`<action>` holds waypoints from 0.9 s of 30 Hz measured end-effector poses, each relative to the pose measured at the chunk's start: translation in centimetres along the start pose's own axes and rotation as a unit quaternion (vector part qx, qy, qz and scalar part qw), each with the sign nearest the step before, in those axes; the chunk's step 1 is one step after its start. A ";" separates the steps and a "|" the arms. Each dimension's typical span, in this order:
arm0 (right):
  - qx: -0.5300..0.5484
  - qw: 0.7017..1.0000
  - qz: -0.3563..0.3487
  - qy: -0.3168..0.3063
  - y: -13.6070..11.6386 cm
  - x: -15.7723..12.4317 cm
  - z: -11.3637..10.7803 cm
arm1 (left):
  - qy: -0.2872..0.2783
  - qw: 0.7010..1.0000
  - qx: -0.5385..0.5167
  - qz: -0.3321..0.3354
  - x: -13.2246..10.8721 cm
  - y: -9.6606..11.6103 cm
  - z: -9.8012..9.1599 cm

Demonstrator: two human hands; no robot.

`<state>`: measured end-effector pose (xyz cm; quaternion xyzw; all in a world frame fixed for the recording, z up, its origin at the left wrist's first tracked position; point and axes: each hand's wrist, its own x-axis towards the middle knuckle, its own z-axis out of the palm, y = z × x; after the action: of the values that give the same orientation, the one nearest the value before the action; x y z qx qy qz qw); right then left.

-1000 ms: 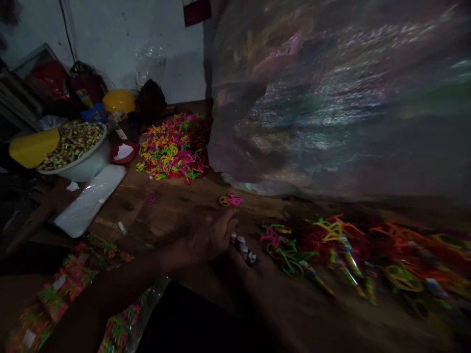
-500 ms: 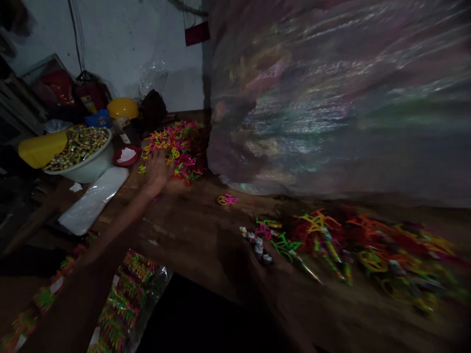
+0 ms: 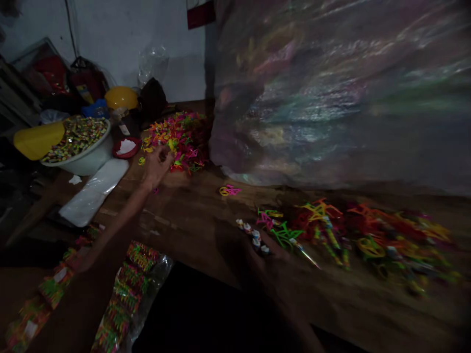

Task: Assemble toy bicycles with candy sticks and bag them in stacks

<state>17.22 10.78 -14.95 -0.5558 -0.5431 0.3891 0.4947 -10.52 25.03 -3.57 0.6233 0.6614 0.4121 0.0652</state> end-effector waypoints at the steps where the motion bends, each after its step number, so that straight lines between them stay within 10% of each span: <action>1: 0.007 1.000 0.003 -0.005 -0.5 -0.1 -0.1 | -0.023 0.997 -0.074 -0.008 -1.0 0.6 0.6; 9: 0.035 0.999 -0.009 0.020 -1.3 0.4 -0.7 | -0.243 0.850 -0.404 -0.236 -10.6 4.8 7.5; 16: -0.055 0.987 -0.089 0.121 -1.1 1.4 -1.6 | -0.392 0.856 -0.281 -0.187 -13.8 5.9 7.0; 19: -0.053 0.992 -0.110 0.039 -1.3 1.9 -2.3 | -0.461 0.843 -0.248 -0.125 -13.8 5.9 7.1; 27: 0.011 0.992 -0.126 -0.008 -0.9 1.1 -2.4 | -0.427 0.863 -0.262 -0.061 -12.4 7.1 6.8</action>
<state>19.43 11.54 -13.46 -0.4747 -0.6079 0.3341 0.5418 1.69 16.48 -8.88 0.6569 0.4729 0.2592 0.5269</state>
